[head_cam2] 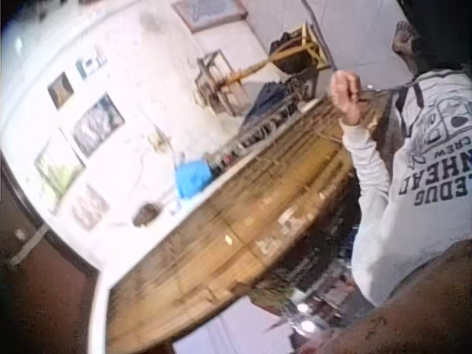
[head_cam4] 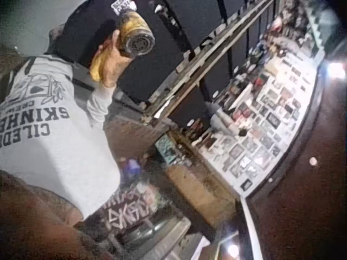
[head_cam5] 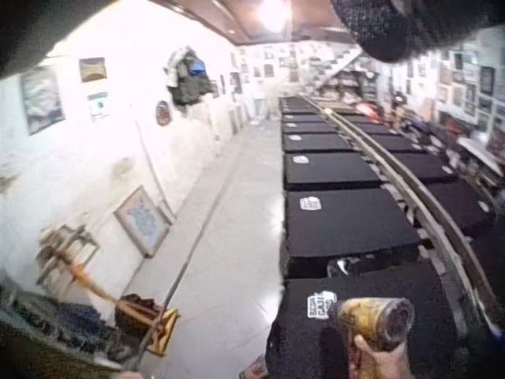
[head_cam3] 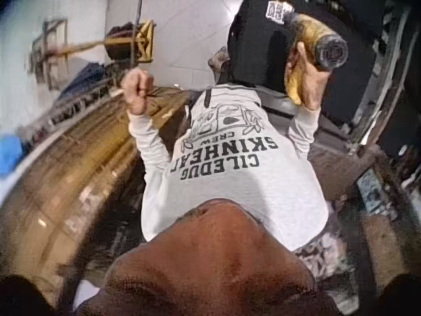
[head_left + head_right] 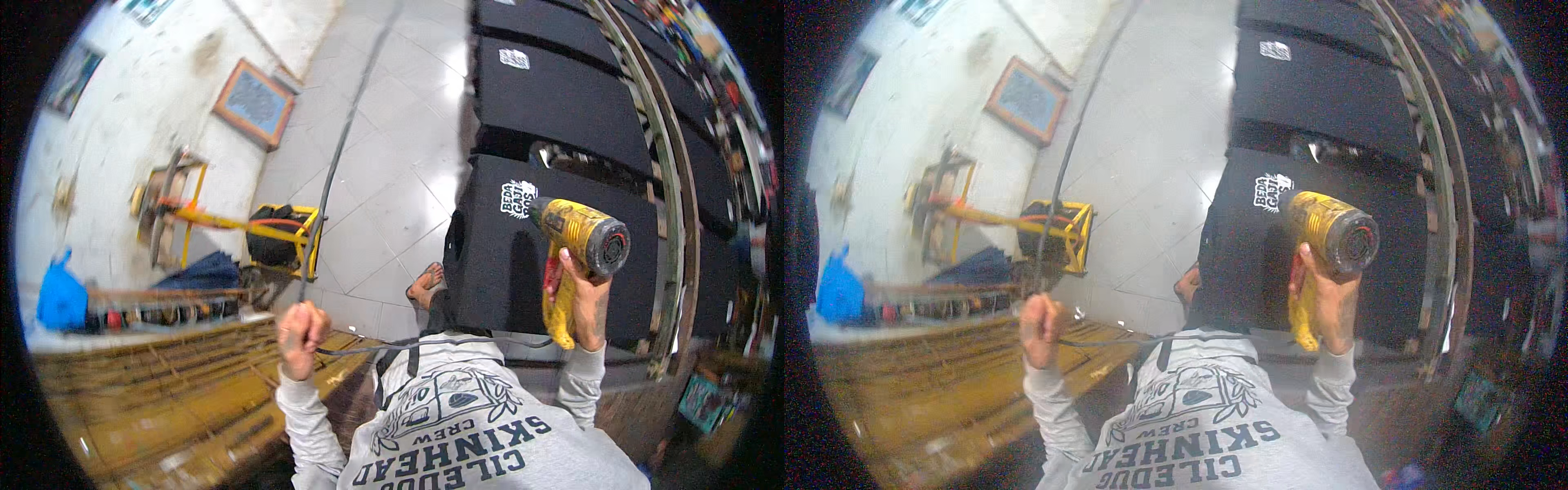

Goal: The person uses a heat gun to dry ink on a row of black t-shirts mounted on boards, moving from one garment to the next while holding a wooden guide bar.

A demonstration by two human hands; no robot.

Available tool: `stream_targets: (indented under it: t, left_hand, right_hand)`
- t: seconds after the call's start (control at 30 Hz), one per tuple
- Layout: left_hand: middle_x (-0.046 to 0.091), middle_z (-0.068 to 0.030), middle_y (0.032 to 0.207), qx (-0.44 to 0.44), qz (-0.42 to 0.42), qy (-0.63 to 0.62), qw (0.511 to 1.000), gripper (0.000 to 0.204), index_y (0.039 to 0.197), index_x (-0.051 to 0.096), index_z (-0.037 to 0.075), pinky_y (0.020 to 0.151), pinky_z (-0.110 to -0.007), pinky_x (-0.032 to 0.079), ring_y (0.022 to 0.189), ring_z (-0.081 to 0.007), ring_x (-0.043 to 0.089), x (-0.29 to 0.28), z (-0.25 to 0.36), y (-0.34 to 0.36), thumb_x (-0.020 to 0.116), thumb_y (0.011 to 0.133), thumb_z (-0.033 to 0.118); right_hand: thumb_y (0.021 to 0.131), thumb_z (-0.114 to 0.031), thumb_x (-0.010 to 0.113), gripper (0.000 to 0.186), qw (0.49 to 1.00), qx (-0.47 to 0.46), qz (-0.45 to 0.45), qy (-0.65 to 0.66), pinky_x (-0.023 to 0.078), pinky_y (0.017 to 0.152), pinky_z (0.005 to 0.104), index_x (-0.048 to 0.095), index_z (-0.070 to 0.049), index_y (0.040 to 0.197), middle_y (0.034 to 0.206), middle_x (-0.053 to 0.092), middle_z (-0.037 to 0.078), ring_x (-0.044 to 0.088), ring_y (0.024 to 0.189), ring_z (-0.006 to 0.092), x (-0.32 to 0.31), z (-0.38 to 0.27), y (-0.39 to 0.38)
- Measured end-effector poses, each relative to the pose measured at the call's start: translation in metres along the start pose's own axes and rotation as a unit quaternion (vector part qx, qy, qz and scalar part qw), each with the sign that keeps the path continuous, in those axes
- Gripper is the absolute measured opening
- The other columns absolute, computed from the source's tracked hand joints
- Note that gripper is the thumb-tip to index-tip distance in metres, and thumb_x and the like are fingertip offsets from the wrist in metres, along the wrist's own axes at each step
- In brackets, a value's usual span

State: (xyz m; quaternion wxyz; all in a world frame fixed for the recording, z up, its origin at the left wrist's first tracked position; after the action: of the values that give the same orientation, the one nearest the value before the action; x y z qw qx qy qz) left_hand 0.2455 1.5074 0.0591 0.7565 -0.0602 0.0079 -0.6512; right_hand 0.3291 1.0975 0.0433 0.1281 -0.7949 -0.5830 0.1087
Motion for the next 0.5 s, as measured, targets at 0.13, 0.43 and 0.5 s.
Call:
stream_targets:
  t: [0.13, 0.43, 0.5]
  left_hand:
    - [0.039, 0.0007, 0.051, -0.111, -0.082, -0.073, 0.988, 0.045, 0.066, 0.046, 0.009, 0.051, -0.029, 0.026, 0.049, -0.0099, 0.031, -0.001, -0.041, 0.074, 0.047, 0.101, 0.037]
    - [0.059, -0.0146, 0.117, 0.238, -0.294, -0.595, 0.709, 0.035, 0.118, 0.065, 0.009, 0.091, -0.045, 0.049, 0.102, -0.0324, 0.056, -0.039, 0.177, 0.289, 0.067, 0.089, 0.029]
    - [0.043, -0.0247, 0.13, 0.183, -0.378, -0.752, 0.507, 0.051, 0.132, 0.05, 0.01, 0.098, -0.055, 0.038, 0.115, -0.0443, 0.037, -0.035, 0.213, 0.345, 0.064, 0.091, 0.037]
  right_hand:
    - [0.089, -0.023, 0.079, 0.036, 0.978, -0.131, 0.093, -0.134, 0.05, 0.055, 0.0279, 0.064, -0.001, 0.114, 0.089, 0.068, 0.006, 0.063, 0.063, 0.0126, 0.001, 0.001, 0.024]
    - [0.09, -0.015, 0.077, 0.027, 0.958, 0.141, 0.226, -0.109, 0.051, 0.06, 0.0284, 0.063, 0.0, 0.109, 0.094, 0.07, 0.007, 0.064, 0.07, 0.0129, 0.03, -0.036, -0.009]
    - [0.091, -0.014, 0.076, 0.027, 0.953, 0.142, 0.252, -0.09, 0.05, 0.055, 0.0278, 0.064, 0.0, 0.11, 0.093, 0.07, 0.007, 0.063, 0.066, 0.0122, 0.042, -0.04, -0.009]
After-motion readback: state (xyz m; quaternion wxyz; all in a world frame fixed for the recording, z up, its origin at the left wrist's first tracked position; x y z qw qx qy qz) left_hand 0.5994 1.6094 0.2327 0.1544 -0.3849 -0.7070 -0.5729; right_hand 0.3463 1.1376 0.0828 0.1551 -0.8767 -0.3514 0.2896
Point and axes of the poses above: each hand's wrist, its own y-axis towards the middle knuckle, its own x-axis out of the palm, z = x × y, the point moved 2 cm from there along y, towards the middle knuckle
